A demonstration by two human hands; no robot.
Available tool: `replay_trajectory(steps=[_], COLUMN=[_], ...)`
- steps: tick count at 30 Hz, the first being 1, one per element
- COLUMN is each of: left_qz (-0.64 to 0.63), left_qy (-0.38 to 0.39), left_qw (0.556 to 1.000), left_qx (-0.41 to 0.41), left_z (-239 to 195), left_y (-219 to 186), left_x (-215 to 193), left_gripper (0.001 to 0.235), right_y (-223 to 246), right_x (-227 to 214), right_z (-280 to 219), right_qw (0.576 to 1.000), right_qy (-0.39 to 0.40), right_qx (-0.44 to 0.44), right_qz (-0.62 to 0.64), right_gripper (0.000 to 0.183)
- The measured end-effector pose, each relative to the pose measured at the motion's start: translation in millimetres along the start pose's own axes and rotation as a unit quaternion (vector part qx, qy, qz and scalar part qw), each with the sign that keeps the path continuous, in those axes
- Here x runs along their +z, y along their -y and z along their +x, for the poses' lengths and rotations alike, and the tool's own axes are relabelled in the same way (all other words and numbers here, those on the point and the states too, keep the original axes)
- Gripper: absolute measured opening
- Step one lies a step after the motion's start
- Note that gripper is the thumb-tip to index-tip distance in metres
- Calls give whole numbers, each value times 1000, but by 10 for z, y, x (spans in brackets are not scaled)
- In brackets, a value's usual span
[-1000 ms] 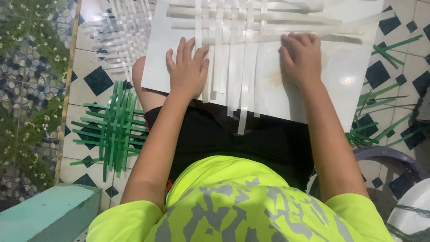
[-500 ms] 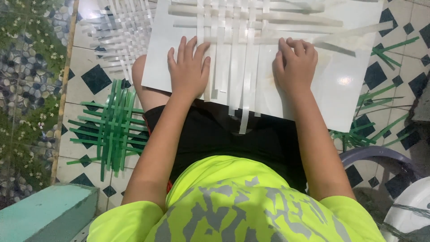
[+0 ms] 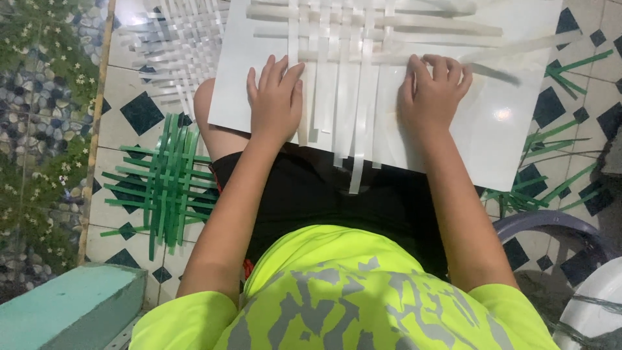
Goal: Weaving white plastic strips together on a flat surface to create a mat.
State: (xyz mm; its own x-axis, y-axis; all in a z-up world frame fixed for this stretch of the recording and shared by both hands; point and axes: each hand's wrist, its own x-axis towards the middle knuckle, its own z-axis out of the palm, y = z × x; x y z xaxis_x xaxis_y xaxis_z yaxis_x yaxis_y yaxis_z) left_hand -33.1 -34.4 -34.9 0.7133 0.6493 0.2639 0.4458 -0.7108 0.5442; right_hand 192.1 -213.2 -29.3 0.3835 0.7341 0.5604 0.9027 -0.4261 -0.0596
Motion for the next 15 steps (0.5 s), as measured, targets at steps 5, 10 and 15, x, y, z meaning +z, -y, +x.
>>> replay_trajectory(steps=[5,10,15], left_qz=[-73,-146,73], left_qy=[-14,-80,74], left_qw=[997,974,951], left_qx=[-23,154,291], left_z=[13,-180,-503], left_y=[11,-10,11], left_x=[-79,-269,-384], left_gripper=[28,25,43], right_y=[561,984,1163], right_x=[37,325,490], right_z=[408,752,939], right_qw=[989,961,933], right_qy=[45,164,336], right_qx=[-99,-185,-75], right_qz=[105,124,106], right_gripper=[26,36,14])
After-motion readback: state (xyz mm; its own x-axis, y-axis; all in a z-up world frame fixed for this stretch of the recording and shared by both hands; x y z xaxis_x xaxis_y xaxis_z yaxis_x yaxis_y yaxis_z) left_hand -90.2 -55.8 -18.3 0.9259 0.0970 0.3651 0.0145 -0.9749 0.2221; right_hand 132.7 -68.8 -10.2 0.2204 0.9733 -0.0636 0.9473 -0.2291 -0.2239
